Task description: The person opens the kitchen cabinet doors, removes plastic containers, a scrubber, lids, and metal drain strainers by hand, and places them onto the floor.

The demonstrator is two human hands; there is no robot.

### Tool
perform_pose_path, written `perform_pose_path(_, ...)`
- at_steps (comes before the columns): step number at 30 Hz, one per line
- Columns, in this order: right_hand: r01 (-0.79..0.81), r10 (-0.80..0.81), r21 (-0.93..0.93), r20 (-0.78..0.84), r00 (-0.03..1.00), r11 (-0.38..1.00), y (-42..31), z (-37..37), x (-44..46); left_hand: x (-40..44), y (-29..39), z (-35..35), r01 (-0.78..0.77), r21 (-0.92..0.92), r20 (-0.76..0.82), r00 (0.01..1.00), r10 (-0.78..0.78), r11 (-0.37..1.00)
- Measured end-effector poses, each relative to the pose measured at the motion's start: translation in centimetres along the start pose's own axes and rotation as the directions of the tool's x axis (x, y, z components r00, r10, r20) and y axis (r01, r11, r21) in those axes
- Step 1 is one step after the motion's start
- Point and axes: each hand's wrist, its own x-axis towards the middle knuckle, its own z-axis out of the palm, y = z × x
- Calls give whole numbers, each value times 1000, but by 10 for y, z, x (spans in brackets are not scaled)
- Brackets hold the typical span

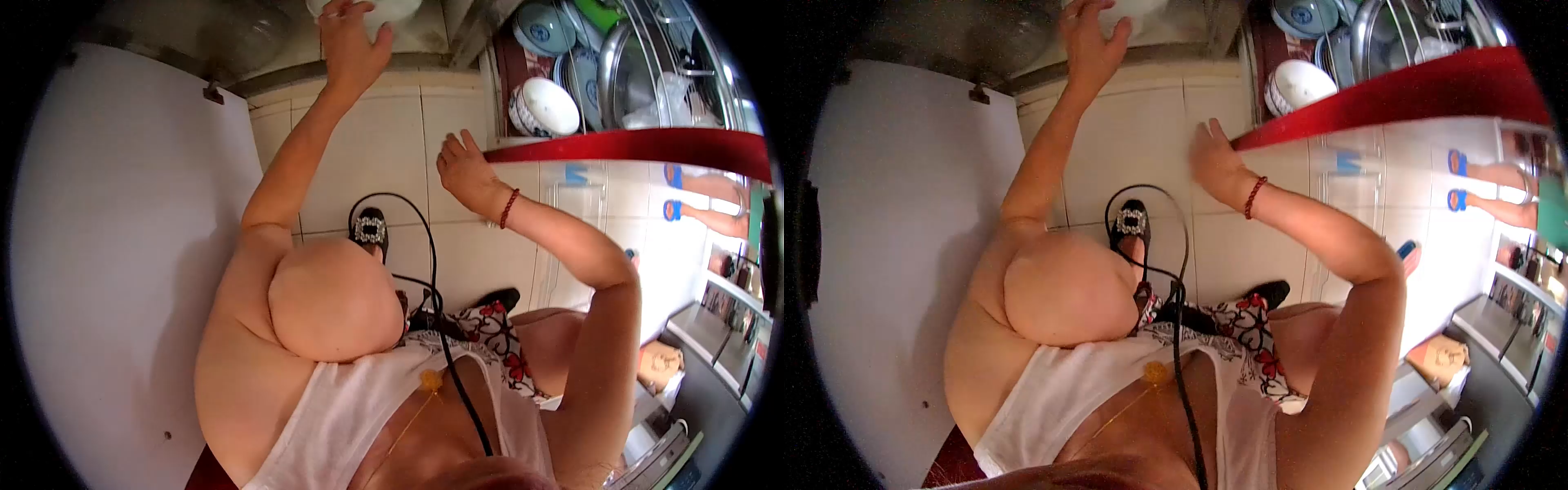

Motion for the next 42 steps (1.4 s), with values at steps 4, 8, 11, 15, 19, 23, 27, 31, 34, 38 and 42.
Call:
perform_pose_path(4,174,-207,312,73,976,934,-25,41,-25,-11,44,-2,118,-566,393,908,142,816)
perform_pose_path(8,-256,173,260,304,937,931,-57,135,-63,-35,76,0,219,-788,524,729,440,575)
perform_pose_path(11,-501,296,469,444,846,728,-47,153,-90,-44,93,-10,318,-803,587,574,572,504)
perform_pose_path(15,-559,267,601,508,819,571,-33,157,-115,-39,114,-9,408,-808,578,410,706,425)
perform_pose_path(19,-610,384,664,477,791,432,-50,198,-104,-47,131,18,388,-784,612,351,708,485)
perform_pose_path(23,-592,535,654,321,781,471,-66,195,-117,-44,141,14,265,-805,593,390,705,530)
perform_pose_path(27,-622,494,594,389,778,510,-65,191,-144,-45,141,22,317,-799,601,378,705,511)
perform_pose_path(31,-655,531,563,396,749,504,-58,193,-168,-42,141,30,329,-822,565,371,737,464)
perform_pose_path(34,-728,584,549,456,672,410,-47,187,-177,-39,142,42,329,-835,539,325,777,441)
perform_pose_path(38,-749,565,578,517,643,324,-39,169,-175,-32,142,60,292,-869,480,301,824,400)
perform_pose_path(42,-700,637,644,408,654,308,-35,172,-149,-49,141,87,431,-812,514,211,831,393)
